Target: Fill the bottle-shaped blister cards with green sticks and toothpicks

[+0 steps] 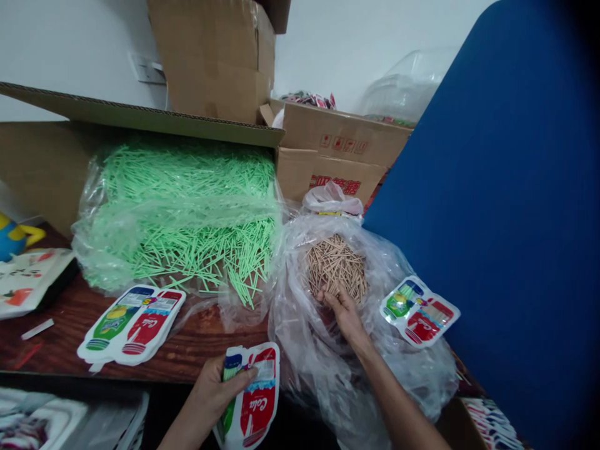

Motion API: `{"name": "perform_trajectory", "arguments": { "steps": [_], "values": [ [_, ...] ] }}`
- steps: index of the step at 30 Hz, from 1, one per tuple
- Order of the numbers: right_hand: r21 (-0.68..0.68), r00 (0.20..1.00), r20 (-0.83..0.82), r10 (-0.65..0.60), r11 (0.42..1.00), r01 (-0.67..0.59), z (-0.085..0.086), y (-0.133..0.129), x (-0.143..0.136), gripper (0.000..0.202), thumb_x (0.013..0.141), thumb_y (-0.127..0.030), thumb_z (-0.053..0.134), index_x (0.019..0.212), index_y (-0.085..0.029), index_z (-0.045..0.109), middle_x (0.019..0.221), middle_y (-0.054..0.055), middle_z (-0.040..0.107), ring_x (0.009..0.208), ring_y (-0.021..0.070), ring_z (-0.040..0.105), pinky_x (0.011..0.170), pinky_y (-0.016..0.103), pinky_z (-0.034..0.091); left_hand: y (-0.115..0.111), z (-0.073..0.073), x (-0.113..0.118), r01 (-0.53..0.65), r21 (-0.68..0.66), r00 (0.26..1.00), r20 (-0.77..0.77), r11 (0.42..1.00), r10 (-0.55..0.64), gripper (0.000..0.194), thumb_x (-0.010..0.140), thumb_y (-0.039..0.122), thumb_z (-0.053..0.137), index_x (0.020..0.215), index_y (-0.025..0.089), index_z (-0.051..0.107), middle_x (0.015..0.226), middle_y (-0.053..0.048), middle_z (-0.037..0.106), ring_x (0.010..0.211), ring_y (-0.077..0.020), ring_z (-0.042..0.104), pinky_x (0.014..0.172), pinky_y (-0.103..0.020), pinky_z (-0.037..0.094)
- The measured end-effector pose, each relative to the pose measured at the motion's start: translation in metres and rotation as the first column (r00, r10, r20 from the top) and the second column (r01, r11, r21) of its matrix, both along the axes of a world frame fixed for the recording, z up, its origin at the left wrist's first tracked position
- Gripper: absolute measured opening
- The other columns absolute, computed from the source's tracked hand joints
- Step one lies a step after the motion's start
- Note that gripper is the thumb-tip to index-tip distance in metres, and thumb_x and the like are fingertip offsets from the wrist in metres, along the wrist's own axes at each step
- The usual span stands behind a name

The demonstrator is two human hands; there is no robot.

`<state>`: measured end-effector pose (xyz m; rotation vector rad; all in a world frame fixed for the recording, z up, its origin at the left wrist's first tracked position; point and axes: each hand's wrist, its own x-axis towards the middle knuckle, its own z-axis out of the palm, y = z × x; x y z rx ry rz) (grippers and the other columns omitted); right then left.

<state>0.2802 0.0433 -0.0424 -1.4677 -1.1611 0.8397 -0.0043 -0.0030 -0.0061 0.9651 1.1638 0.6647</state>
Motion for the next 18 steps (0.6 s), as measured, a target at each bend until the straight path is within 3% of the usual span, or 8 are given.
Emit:
{"name": "perform_trajectory", "arguments": {
  "steps": [4,7,10,12,15,18],
  "values": [
    [-0.017,1.000,0.002,0.017,1.000,-0.017,-0.009,-0.004,-0.005,0.030,0.083,-0.047,0.053,0.077,-0.019,0.061,0.085,0.004,0.066,0.082,0.0200,0.058,0.082,0.032,0.044,-0.002,0.004,0.001,-0.009,-0.006,1.000,0.017,1.000,0.009,0.031,0.060,0.041,0.078,0.055,0.015,0.062,0.049,0.003,0.060,0.047,-0.0128,0.050,0.048,-0.021,0.039],
    [-0.011,1.000,-0.027,-0.008,1.000,0.008,-0.011,-0.005,-0.005,0.030,0.083,-0.048,0.054,0.081,-0.019,0.062,0.082,0.003,0.066,0.081,0.0200,0.058,0.082,0.032,0.043,-0.004,0.001,-0.001,0.006,0.007,0.999,0.031,1.000,-0.006,0.031,0.061,0.040,0.078,0.057,0.015,0.062,0.050,0.002,0.062,0.047,-0.0133,0.052,0.050,-0.021,0.041],
    [0.003,0.995,-0.074,-0.061,0.998,0.061,0.000,-0.008,-0.006,0.031,0.082,-0.049,0.054,0.089,-0.020,0.062,0.076,0.002,0.065,0.076,0.0198,0.059,0.078,0.033,0.045,-0.005,-0.005,-0.004,0.055,0.020,0.997,0.047,0.998,-0.055,0.029,0.066,0.039,0.076,0.058,0.014,0.063,0.052,0.002,0.063,0.048,-0.0135,0.053,0.050,-0.021,0.041],
    [0.030,0.971,-0.224,-0.084,0.995,0.094,0.016,-0.011,-0.012,0.029,0.081,-0.048,0.058,0.092,-0.022,0.060,0.073,0.000,0.064,0.070,0.0184,0.059,0.072,0.032,0.047,-0.004,-0.006,-0.004,0.080,0.039,0.995,0.065,0.996,-0.082,0.027,0.070,0.037,0.075,0.060,0.014,0.064,0.053,0.001,0.064,0.049,-0.0130,0.053,0.049,-0.021,0.040],
    [0.093,0.788,-0.615,-0.014,0.992,0.090,0.044,-0.019,-0.035,0.021,0.076,-0.038,0.068,0.090,-0.024,0.061,0.072,-0.003,0.063,0.066,0.0149,0.060,0.070,0.031,0.049,-0.004,-0.002,0.001,0.117,0.054,0.986,0.116,0.992,-0.122,0.024,0.074,0.033,0.072,0.064,0.013,0.066,0.058,0.001,0.066,0.053,-0.0129,0.055,0.053,-0.021,0.042],
    [0.110,0.589,-0.805,0.062,0.993,0.046,0.066,-0.030,-0.070,0.017,0.076,-0.029,0.071,0.089,-0.025,0.061,0.074,-0.004,0.065,0.068,0.0136,0.063,0.079,0.034,0.051,-0.004,0.005,0.006,0.137,0.056,0.974,0.176,0.989,-0.145,0.020,0.074,0.031,0.073,0.070,0.012,0.069,0.063,0.000,0.067,0.056,-0.0126,0.056,0.055,-0.020,0.043]
  ]
}}
